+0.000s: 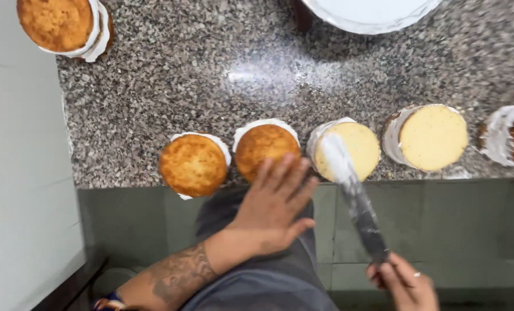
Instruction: The person moves and arranges small layered cakes across a countertop, sliding a spatula underneath each cake and guiding it by hand.
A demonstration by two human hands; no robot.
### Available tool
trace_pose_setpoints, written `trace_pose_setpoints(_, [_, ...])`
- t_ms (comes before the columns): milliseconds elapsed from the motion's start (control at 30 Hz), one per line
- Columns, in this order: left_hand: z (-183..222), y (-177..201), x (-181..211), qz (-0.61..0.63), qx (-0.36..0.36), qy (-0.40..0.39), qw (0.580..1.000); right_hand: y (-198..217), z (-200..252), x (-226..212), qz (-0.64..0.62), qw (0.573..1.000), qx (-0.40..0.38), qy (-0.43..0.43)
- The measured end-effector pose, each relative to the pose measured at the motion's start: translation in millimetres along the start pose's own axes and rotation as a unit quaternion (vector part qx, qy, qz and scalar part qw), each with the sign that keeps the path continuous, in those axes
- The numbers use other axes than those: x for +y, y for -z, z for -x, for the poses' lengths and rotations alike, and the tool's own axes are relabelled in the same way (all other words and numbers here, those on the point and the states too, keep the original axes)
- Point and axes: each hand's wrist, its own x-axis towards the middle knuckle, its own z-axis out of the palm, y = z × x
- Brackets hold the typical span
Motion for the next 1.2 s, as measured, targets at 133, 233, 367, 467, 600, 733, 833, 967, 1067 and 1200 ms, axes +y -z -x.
trace_pose_setpoints(133, [65, 28, -40, 0.032, 0.060, -0.002, 0.998, -72, 35, 58, -0.133, 0.991, -0.002, 0.006])
trace_pose_setpoints(233, [115, 44, -66, 0.045, 0.097, 0.013, 0.994, -101, 53, 64, -0.032, 0.992, -0.024, -0.122])
trace_pose_setpoints(367, [146, 57, -94, 0.009, 0.134, 0.030, 0.991, -168, 36, 6, 0.078, 0.994, -0.056, -0.052])
trace_pose_setpoints(467, [138, 50, -103, -0.035, 0.082, 0.049, 0.995, -220, -11, -59, 0.067, 0.992, -0.101, -0.022])
trace_pose_setpoints(600, [117, 52, -127, -0.120, 0.037, 0.100, 0.987, -272, -66, -129, -0.005, 0.982, -0.188, 0.025])
trace_pose_setpoints(733, [122, 69, -171, -0.190, 0.047, 0.132, 0.972, -307, -104, -147, 0.038, 0.973, -0.217, 0.076])
trace_pose_setpoints(833, [125, 67, -169, -0.198, 0.014, 0.141, 0.970, -274, -90, -109, 0.130, 0.950, -0.199, 0.204])
trace_pose_setpoints(967, [123, 66, -161, -0.151, 0.039, 0.156, 0.975, -163, -61, -57, 0.052, 0.960, -0.257, -0.101])
trace_pose_setpoints(1067, [113, 62, -162, -0.131, 0.058, 0.171, 0.975, -90, -56, -116, 0.154, 0.969, -0.192, 0.035])
trace_pose_setpoints(1200, [117, 62, -161, -0.107, 0.028, 0.173, 0.979, -89, -40, -308, 0.565, 0.750, 0.063, 0.337])
